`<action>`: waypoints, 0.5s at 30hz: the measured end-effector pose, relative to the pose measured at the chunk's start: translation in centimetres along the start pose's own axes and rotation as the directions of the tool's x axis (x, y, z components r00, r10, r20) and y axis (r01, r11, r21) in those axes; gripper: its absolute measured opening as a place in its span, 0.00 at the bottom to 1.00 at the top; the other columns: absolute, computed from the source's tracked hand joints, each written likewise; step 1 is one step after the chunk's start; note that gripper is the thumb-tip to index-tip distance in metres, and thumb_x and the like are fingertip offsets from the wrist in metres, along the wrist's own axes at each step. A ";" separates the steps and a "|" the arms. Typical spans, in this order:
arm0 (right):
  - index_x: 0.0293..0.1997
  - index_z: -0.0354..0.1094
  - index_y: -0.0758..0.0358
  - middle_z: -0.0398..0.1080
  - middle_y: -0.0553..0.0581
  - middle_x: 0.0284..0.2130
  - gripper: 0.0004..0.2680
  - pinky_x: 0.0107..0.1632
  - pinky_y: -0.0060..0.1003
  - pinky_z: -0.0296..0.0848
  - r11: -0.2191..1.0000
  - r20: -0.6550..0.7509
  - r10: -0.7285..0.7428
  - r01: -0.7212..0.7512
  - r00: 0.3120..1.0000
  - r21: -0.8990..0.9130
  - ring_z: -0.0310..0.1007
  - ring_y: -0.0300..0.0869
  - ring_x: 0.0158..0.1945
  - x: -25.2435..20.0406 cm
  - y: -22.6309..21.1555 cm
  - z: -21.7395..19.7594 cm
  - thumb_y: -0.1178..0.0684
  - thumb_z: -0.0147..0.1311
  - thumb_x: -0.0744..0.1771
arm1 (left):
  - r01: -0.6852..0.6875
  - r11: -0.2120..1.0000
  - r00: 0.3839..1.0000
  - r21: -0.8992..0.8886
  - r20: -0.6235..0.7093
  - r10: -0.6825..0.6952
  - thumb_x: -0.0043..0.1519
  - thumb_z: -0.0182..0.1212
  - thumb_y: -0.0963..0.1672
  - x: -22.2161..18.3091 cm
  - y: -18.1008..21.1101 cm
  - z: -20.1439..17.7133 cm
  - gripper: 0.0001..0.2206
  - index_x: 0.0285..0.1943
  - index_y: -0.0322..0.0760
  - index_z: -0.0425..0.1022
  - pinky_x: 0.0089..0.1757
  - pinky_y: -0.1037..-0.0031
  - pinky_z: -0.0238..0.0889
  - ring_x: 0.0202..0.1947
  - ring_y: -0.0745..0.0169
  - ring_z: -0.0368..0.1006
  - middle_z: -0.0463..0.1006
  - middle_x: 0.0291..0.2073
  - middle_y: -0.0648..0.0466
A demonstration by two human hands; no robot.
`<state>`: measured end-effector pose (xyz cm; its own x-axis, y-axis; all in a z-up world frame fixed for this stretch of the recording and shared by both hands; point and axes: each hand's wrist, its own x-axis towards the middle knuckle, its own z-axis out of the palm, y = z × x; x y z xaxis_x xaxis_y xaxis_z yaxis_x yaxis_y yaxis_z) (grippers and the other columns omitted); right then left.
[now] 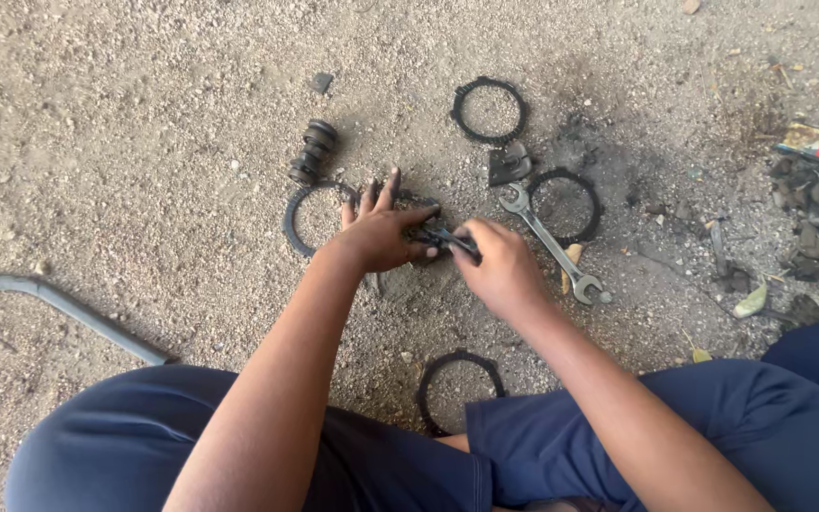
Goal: The person uses a wrench and a blue cloth to clean or adjust several circular mechanical components and small parts laid out on a dirt surface.
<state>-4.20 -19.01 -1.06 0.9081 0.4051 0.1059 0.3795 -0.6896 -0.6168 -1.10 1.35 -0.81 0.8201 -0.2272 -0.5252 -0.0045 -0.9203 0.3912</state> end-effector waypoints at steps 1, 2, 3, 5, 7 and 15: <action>0.41 0.71 0.70 0.74 0.59 0.34 0.04 0.27 0.32 0.72 0.999 -0.016 -0.030 0.029 0.999 -0.019 0.74 0.38 0.28 -0.2 -0.1 0.1 0.61 0.58 0.66 | -0.006 1.000 1.000 -0.008 0.014 0.006 0.53 0.57 0.65 0.1 0.0 0.2 0.34 0.72 0.85 0.57 0.69 0.46 0.16 0.78 0.41 0.18 0.23 0.80 0.53; 0.43 0.72 0.70 0.74 0.60 0.34 0.05 0.28 0.33 0.72 0.997 -0.034 -0.072 0.070 0.997 -0.034 0.74 0.39 0.28 -0.2 0.0 0.2 0.61 0.58 0.66 | -0.012 1.000 1.000 -0.017 0.028 0.012 0.53 0.57 0.65 0.3 -0.1 0.4 0.34 0.72 0.85 0.56 0.69 0.46 0.16 0.78 0.42 0.17 0.23 0.80 0.54; 0.44 0.73 0.70 0.74 0.61 0.34 0.06 0.28 0.35 0.72 0.992 -0.052 -0.114 0.112 0.992 -0.052 0.73 0.40 0.28 -0.1 0.2 0.3 0.61 0.59 0.66 | -0.018 0.999 0.999 -0.027 0.041 0.019 0.53 0.56 0.65 0.5 -0.1 0.6 0.34 0.72 0.85 0.55 0.69 0.46 0.16 0.78 0.42 0.17 0.24 0.80 0.54; 0.48 0.73 0.70 0.74 0.62 0.35 0.08 0.28 0.36 0.73 0.987 0.011 -0.127 0.128 0.992 -0.097 0.73 0.42 0.26 0.2 0.7 0.6 0.61 0.58 0.66 | -0.032 0.999 0.999 -0.014 0.042 0.032 0.53 0.57 0.65 0.9 0.0 0.7 0.35 0.73 0.84 0.54 0.69 0.45 0.18 0.78 0.40 0.17 0.27 0.80 0.52; 0.52 0.72 0.69 0.73 0.62 0.37 0.09 0.26 0.37 0.73 0.984 0.160 -0.064 0.089 0.985 -0.156 0.73 0.44 0.23 0.9 1.0 0.9 0.60 0.56 0.67 | -0.031 1.000 0.998 0.000 0.052 0.031 0.53 0.57 0.65 0.8 -0.3 0.5 0.35 0.74 0.83 0.54 0.69 0.45 0.18 0.78 0.39 0.17 0.28 0.80 0.51; 0.53 0.72 0.72 0.71 0.61 0.34 0.13 0.23 0.33 0.72 0.902 0.249 -0.240 0.310 0.938 -0.300 0.73 0.42 0.24 -0.2 1.8 0.9 0.65 0.54 0.64 | -0.023 0.999 0.997 0.028 0.080 0.021 0.52 0.56 0.66 1.1 -0.3 0.6 0.36 0.73 0.88 0.53 0.70 0.47 0.16 0.78 0.38 0.16 0.27 0.80 0.52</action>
<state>-3.87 -19.80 -2.92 0.7172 0.6948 0.0529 0.6769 -0.6767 -0.2896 -0.54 1.21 -2.02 0.7716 -0.2708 -0.5756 -0.0395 -0.9235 0.3815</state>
